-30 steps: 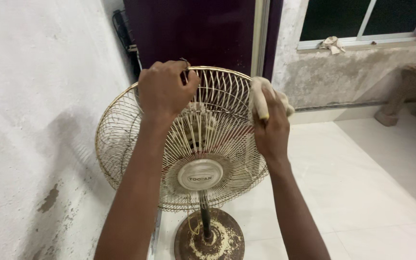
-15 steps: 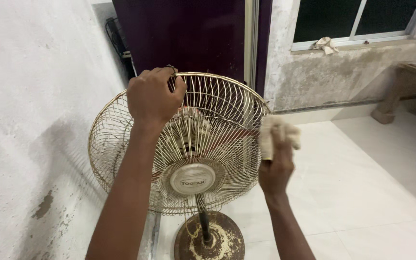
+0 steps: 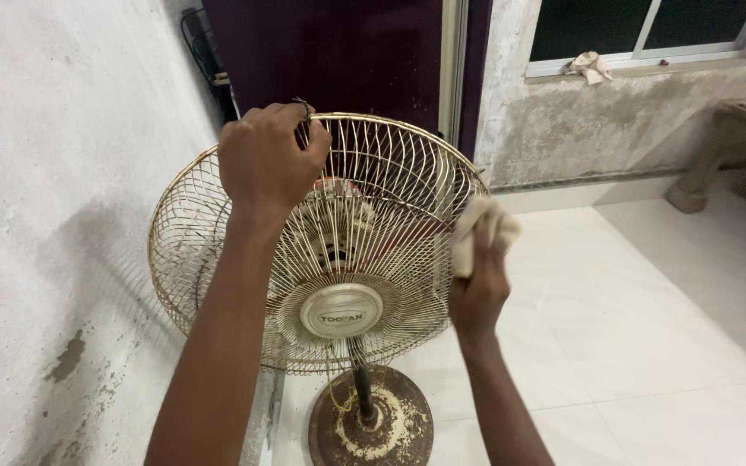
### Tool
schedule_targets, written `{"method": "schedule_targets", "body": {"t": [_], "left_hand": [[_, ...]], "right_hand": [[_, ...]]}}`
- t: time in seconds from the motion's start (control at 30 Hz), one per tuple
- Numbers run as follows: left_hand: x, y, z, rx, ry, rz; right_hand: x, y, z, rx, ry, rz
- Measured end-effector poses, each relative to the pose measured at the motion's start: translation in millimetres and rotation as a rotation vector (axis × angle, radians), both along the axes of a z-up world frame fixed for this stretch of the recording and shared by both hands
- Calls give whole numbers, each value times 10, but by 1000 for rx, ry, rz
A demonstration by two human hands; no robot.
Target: The person wipes the metal wire cage of a standing fan using a cloth. They systematically clean the exterior surface of the cage, moving the cloth around the circular frame and through the wire mesh to remove dust.
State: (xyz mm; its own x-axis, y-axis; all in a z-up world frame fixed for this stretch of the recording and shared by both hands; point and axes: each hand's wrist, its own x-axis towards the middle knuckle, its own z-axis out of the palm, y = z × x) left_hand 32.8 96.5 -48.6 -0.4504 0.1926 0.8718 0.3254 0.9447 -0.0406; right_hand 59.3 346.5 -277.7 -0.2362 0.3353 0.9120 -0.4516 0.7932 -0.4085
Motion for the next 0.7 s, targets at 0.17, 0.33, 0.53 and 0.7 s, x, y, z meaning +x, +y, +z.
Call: {"method": "schedule_targets", "body": {"t": [0.17, 0.33, 0.53, 0.7], "left_hand": [[17, -7, -4, -20, 59, -22], [-33, 1, -73, 1, 124, -22], [8, 258, -271, -54, 480, 32], [13, 1128, -193, -316, 193, -112]], "right_hand": [[236, -34, -128, 46, 0, -57], [83, 158, 166, -41, 29, 42], [61, 148, 123, -40, -10, -7], [123, 181, -22, 36, 13, -39]]}}
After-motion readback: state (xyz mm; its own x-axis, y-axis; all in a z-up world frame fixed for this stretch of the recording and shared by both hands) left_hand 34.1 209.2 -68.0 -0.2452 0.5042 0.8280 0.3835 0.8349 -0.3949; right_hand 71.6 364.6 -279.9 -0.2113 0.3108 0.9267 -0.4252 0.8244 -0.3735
